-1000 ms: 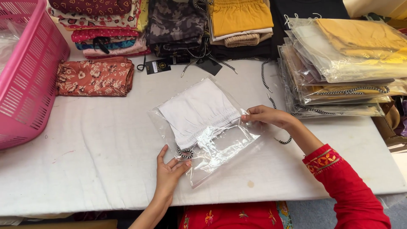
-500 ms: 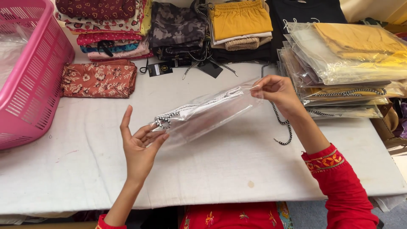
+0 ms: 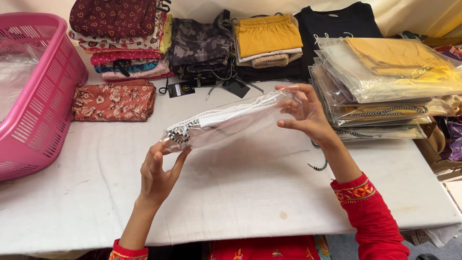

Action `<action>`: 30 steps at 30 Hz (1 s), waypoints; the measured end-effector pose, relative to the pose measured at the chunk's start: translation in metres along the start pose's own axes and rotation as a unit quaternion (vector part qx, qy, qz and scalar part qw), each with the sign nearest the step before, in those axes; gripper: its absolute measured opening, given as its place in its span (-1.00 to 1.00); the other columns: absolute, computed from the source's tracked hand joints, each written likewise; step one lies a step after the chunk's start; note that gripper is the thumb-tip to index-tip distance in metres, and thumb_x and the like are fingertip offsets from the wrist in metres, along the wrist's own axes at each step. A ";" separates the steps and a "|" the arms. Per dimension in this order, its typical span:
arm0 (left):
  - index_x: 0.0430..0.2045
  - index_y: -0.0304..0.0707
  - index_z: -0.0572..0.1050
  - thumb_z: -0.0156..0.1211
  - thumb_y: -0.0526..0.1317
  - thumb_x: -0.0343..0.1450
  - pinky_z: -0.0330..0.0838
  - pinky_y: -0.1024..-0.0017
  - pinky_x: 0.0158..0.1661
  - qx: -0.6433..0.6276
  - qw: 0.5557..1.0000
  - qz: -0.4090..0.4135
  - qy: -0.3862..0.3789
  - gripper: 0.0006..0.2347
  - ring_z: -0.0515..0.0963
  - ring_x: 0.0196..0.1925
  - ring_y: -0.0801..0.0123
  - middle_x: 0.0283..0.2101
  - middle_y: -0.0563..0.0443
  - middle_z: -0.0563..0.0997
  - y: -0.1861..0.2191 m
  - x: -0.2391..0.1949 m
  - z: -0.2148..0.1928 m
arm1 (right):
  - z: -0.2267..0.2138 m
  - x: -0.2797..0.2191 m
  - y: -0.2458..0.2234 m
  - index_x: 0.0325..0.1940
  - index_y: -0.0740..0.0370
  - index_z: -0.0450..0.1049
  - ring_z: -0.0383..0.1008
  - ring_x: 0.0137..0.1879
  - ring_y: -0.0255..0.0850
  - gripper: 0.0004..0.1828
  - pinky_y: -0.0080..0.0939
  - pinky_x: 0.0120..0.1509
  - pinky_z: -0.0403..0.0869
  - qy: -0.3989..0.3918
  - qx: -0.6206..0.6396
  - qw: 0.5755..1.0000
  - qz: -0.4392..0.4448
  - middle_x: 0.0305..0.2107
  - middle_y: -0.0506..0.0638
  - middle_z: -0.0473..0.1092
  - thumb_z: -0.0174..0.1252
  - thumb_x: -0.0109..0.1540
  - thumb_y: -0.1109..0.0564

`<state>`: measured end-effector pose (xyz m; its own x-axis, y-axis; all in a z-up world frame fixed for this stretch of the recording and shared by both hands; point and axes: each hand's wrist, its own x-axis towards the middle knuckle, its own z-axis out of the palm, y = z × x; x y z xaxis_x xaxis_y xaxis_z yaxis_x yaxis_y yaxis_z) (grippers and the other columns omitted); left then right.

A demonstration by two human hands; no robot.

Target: The person folds light blue, yellow, and white shorts and places each into a clear plastic bag. They smooth the bags and stack the packaged items on a pile to the right.

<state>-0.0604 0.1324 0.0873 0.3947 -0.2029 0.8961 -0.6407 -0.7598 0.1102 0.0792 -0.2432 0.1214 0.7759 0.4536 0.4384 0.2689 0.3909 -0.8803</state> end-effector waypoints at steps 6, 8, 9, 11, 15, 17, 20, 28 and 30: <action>0.52 0.44 -0.39 0.40 -0.51 0.41 0.72 0.38 -0.08 -0.089 0.992 -0.088 0.009 0.06 0.66 0.10 0.22 0.15 -0.19 0.49 -0.007 0.016 0.003 | 0.012 0.002 0.010 0.37 -0.08 0.04 0.42 0.14 -0.26 -0.10 -0.23 0.27 0.50 -0.005 -0.194 0.976 -0.102 0.39 0.17 0.21 0.43 0.16 0.37; 0.52 0.40 -0.38 0.43 -0.49 0.38 0.70 0.35 -0.08 -0.135 0.978 -0.161 0.014 0.07 0.63 0.07 0.24 0.13 -0.17 0.50 -0.006 0.021 0.001 | 0.011 0.003 0.015 0.29 -0.05 -0.06 0.42 0.13 -0.30 -0.14 -0.28 0.22 0.49 0.034 -0.266 0.949 -0.164 0.25 0.10 0.29 0.44 0.22 0.34; 0.52 0.40 -0.38 0.43 -0.49 0.38 0.70 0.35 -0.08 -0.136 0.977 -0.163 0.013 0.07 0.63 0.07 0.24 0.13 -0.17 0.50 -0.017 0.029 0.005 | 0.009 0.010 0.019 0.29 -0.05 -0.06 0.42 0.13 -0.30 -0.14 -0.28 0.22 0.49 0.033 -0.265 0.950 -0.162 0.25 0.10 0.29 0.44 0.22 0.34; 0.53 0.29 -0.39 0.44 -0.48 0.41 0.74 0.38 -0.04 -0.198 0.961 -0.194 -0.017 0.05 0.63 0.14 0.26 0.21 -0.13 0.49 -0.040 0.043 0.014 | 0.006 0.022 0.026 0.18 0.01 -0.11 0.41 0.04 -0.33 -0.14 -0.37 0.08 0.42 0.090 -0.343 0.915 -0.194 -0.02 0.03 0.38 0.49 0.24 0.32; 0.56 0.30 -0.27 0.45 -0.52 0.41 0.67 0.41 -0.01 -0.097 0.988 -0.116 -0.027 0.02 0.61 0.25 0.16 0.30 -0.22 0.48 -0.070 0.056 0.039 | 0.004 0.047 0.026 0.15 0.07 -0.09 0.39 -0.08 -0.40 -0.18 -0.43 0.03 0.39 0.128 -0.381 0.889 -0.219 -0.20 -0.04 0.38 0.50 0.26 0.31; 0.56 0.28 -0.25 0.48 -0.45 0.43 0.67 0.35 0.07 -0.062 0.994 -0.086 0.011 -0.01 0.62 0.05 0.33 0.01 -0.07 0.58 -0.074 0.053 0.046 | -0.002 0.045 0.026 0.04 0.14 0.13 0.39 -0.17 -0.41 -0.46 -0.44 -0.07 0.42 0.157 -0.401 0.876 -0.219 -0.20 -0.07 0.42 0.37 0.23 0.35; 0.53 0.21 -0.23 0.47 -0.37 0.37 0.46 0.23 0.07 -0.003 0.992 -0.108 -0.060 -0.03 0.61 -0.08 0.22 -0.17 -0.01 0.62 -0.082 0.002 0.055 | -0.040 0.010 0.073 -0.29 0.17 0.53 0.40 -0.14 -0.20 -0.81 -0.13 0.02 0.38 0.102 -0.558 0.797 -0.206 -0.33 -0.14 0.45 0.28 0.17 0.42; 0.50 0.19 -0.19 0.35 -0.16 0.31 0.20 0.07 0.31 -0.158 0.811 -0.455 -0.331 -0.10 0.60 0.16 0.28 -0.01 0.08 0.72 -0.045 -0.050 0.025 | -0.031 -0.079 0.079 -0.01 0.12 0.57 0.55 0.02 -0.18 -0.68 -0.15 0.13 0.50 -0.030 -0.521 0.850 0.073 -0.14 -0.04 0.54 0.08 0.20 0.31; 0.50 0.18 -0.20 0.42 -0.14 0.26 0.12 0.05 0.32 -0.160 0.779 -0.494 -0.351 -0.04 0.57 0.19 0.27 0.01 0.06 0.69 -0.042 -0.047 0.026 | -0.023 -0.075 0.077 0.09 0.13 0.52 0.57 0.01 -0.24 -0.67 -0.20 0.13 0.52 0.004 -0.472 0.871 0.137 -0.15 -0.04 0.56 0.06 0.25 0.25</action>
<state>-0.0349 0.1580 0.0298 0.9905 0.0110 -0.1374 0.1175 -0.5889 0.7996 0.0550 -0.2653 0.0163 0.8878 0.4189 0.1905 0.4191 -0.5650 -0.7108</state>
